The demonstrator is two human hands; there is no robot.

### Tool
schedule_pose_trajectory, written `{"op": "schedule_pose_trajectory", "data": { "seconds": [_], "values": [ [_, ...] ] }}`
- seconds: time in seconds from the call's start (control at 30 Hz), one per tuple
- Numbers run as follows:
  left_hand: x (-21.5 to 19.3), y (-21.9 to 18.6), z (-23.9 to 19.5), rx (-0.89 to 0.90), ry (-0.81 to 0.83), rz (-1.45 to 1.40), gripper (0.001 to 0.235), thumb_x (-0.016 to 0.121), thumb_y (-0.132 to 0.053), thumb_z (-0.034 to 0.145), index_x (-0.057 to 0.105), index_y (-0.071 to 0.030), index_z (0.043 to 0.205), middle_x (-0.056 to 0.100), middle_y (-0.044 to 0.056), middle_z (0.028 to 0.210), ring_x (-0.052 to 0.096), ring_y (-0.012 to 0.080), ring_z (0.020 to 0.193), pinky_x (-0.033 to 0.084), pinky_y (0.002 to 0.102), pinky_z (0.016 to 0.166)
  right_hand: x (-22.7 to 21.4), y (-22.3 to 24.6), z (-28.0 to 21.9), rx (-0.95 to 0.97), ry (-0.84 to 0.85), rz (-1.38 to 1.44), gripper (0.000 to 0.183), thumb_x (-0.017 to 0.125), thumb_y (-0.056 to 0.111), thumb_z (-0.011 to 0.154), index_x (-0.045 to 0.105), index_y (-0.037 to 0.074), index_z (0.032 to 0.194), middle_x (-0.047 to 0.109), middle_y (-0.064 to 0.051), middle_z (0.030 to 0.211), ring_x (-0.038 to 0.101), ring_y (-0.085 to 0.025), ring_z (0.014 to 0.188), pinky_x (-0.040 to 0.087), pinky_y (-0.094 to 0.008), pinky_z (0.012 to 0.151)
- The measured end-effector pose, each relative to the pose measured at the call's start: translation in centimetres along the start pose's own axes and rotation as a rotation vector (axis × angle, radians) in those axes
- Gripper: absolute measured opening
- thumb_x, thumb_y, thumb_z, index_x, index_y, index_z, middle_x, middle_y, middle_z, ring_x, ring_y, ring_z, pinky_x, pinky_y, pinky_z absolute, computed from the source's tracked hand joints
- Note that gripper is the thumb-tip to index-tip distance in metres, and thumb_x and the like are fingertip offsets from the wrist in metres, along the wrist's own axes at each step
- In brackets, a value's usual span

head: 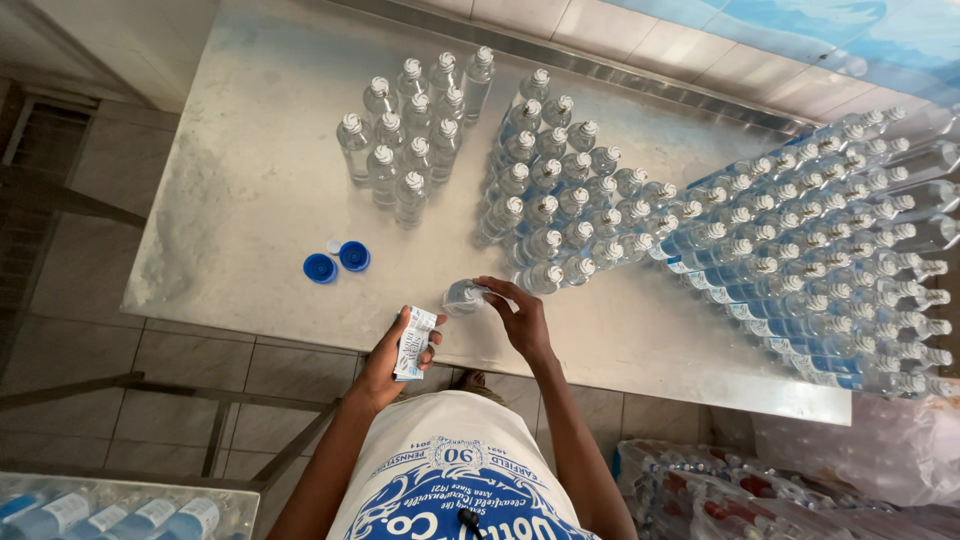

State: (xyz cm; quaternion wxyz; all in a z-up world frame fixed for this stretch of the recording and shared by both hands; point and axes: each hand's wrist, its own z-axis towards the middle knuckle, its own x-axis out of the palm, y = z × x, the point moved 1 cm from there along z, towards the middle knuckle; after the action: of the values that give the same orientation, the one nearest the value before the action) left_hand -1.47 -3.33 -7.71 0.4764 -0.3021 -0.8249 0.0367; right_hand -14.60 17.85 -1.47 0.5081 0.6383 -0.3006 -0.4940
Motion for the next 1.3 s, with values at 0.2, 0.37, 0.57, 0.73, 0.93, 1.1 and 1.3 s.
{"op": "schedule_pose_trajectory", "data": {
  "seconds": [0.2, 0.37, 0.57, 0.73, 0.93, 1.1, 1.3],
  "values": [
    [-1.2, 0.5, 0.5, -0.006, -0.020, -0.011, 0.083, 0.054, -0.065, 0.109, 0.058, 0.004, 0.154, 0.075, 0.015, 0.106, 0.067, 0.0145, 0.068, 0.051, 0.027, 0.056, 0.0, 1.0, -1.8, 0.002, 0.098, -0.065, 0.064, 0.090, 0.018, 0.089, 0.068, 0.013, 0.148, 0.076, -0.009, 0.145, 0.061, -0.035, 0.145, 0.045, -0.055, 0.125],
    [-0.5, 0.3, -0.1, -0.002, -0.038, -0.022, 0.082, 0.056, -0.064, 0.109, 0.059, 0.005, 0.152, 0.075, 0.016, 0.105, 0.067, 0.0159, 0.068, 0.051, 0.028, 0.056, 3.1, -1.2, -1.1, -0.059, -0.021, -0.139, 0.086, 0.096, 0.023, 0.082, 0.056, 0.005, 0.156, 0.066, -0.020, 0.152, 0.059, -0.043, 0.143, 0.045, -0.060, 0.125],
    [-1.4, 0.8, 0.0, 0.036, -0.043, -0.061, 0.082, 0.057, -0.063, 0.109, 0.060, 0.007, 0.151, 0.075, 0.019, 0.106, 0.069, 0.0177, 0.069, 0.051, 0.029, 0.056, 3.5, -3.3, -1.6, 0.009, -0.011, -0.142, 0.107, 0.096, 0.026, 0.083, 0.036, 0.013, 0.171, 0.064, -0.013, 0.156, 0.055, -0.040, 0.149, 0.044, -0.054, 0.126],
    [-2.1, 0.5, -0.7, 0.059, -0.056, -0.069, 0.083, 0.056, -0.063, 0.110, 0.058, 0.007, 0.153, 0.076, 0.017, 0.108, 0.070, 0.0162, 0.069, 0.052, 0.028, 0.056, 4.2, -5.4, -1.5, 0.011, 0.017, -0.168, 0.116, 0.094, 0.022, 0.085, 0.023, 0.011, 0.176, 0.063, -0.013, 0.156, 0.055, -0.039, 0.149, 0.039, -0.055, 0.131],
    [-2.6, 0.7, -0.6, 0.067, -0.062, -0.090, 0.082, 0.057, -0.063, 0.109, 0.058, 0.007, 0.153, 0.075, 0.018, 0.109, 0.069, 0.0170, 0.069, 0.051, 0.029, 0.057, 5.7, -7.5, -0.8, 0.247, 0.083, -0.213, 0.123, 0.096, 0.020, 0.083, 0.020, 0.023, 0.179, 0.051, -0.020, 0.160, 0.049, -0.046, 0.154, 0.037, -0.056, 0.134],
    [-2.4, 0.5, -1.2, 0.075, -0.059, -0.094, 0.082, 0.057, -0.062, 0.110, 0.057, 0.008, 0.153, 0.074, 0.019, 0.108, 0.068, 0.0172, 0.068, 0.051, 0.029, 0.057, 6.6, -8.4, -0.6, 0.278, 0.078, -0.232, 0.126, 0.096, 0.017, 0.081, 0.018, 0.025, 0.179, 0.051, -0.026, 0.158, 0.050, -0.051, 0.151, 0.040, -0.059, 0.132],
    [-2.3, 0.3, -1.4, 0.065, -0.060, -0.095, 0.083, 0.056, -0.063, 0.109, 0.056, 0.007, 0.154, 0.073, 0.018, 0.107, 0.068, 0.0160, 0.068, 0.050, 0.028, 0.056, 7.4, -12.0, -0.4, 0.213, 0.080, -0.283, 0.127, 0.096, 0.024, 0.083, 0.013, 0.023, 0.180, 0.052, -0.026, 0.154, 0.052, -0.048, 0.150, 0.043, -0.055, 0.129]
  ]
}}
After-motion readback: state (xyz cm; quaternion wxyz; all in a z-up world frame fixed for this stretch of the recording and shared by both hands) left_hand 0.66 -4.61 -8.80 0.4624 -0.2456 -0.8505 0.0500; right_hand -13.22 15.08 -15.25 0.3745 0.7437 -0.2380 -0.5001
